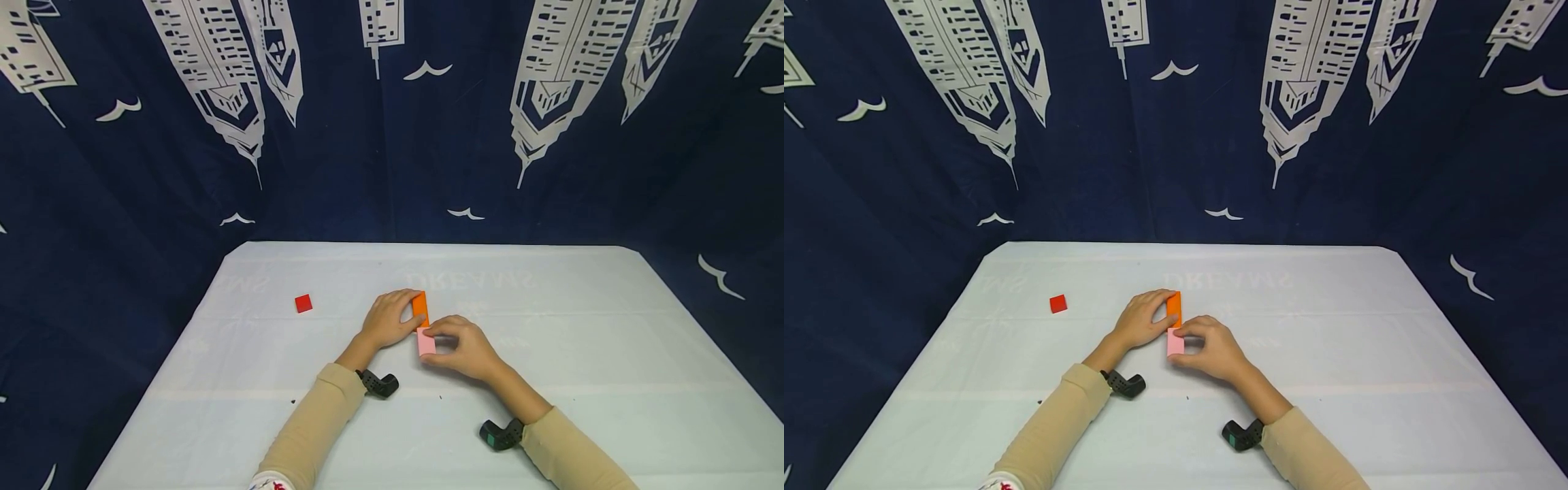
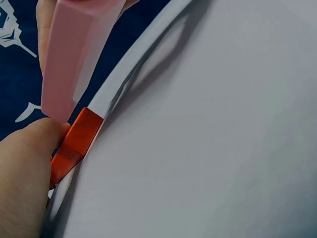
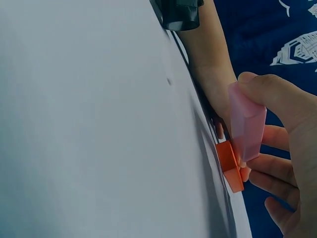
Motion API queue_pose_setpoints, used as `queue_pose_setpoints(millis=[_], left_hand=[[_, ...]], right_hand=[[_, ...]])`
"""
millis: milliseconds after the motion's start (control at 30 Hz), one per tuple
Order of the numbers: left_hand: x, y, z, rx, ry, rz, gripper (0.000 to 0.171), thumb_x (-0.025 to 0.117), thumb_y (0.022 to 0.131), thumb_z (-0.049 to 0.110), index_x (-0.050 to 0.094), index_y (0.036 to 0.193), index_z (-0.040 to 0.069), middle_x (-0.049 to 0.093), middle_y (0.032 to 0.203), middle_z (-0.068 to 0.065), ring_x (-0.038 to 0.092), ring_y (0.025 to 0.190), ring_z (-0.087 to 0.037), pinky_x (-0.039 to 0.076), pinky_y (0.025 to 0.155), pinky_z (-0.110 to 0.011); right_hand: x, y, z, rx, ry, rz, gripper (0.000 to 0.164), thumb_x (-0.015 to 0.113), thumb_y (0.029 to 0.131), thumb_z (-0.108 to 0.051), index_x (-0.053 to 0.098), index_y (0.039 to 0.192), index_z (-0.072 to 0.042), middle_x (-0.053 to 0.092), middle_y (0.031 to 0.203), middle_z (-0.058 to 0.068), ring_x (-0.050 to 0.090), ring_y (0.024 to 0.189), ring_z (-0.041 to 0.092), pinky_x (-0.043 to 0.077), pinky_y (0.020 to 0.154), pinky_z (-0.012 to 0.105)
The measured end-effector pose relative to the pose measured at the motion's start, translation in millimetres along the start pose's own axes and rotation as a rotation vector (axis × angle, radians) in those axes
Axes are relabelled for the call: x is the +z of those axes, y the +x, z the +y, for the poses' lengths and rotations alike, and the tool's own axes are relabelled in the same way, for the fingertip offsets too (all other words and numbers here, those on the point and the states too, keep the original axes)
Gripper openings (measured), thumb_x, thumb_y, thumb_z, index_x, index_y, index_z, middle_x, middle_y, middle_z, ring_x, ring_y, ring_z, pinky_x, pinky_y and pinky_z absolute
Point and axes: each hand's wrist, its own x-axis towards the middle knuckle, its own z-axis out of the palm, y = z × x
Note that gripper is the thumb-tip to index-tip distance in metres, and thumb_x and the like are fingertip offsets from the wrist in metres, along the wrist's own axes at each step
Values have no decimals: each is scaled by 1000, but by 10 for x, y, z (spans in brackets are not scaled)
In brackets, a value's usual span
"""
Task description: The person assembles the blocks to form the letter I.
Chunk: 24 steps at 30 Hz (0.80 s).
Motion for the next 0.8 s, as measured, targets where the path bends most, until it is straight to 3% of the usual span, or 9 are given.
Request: queue_pose_setpoints(millis=[633,800], left_hand=[[5,-10,-3,-27,3,-11,56,55,95,45,47,145,19,49,145,-1,42,135,-23,29,112,-43],[15,-2,-10,-21,2,-3,57,55,95,46,47,144,19,49,145,-2,42,135,-23,30,112,-43]], right_hand=[[129,-68,30,-54,-68,-25,42,89,67,-29,76,103,-11,71,102,-2,62,103,22,50,92,41],[120,-79,19,-33,-60,-44,44,89,68,-29,75,105,-10,70,105,1,62,105,24,49,93,43]])
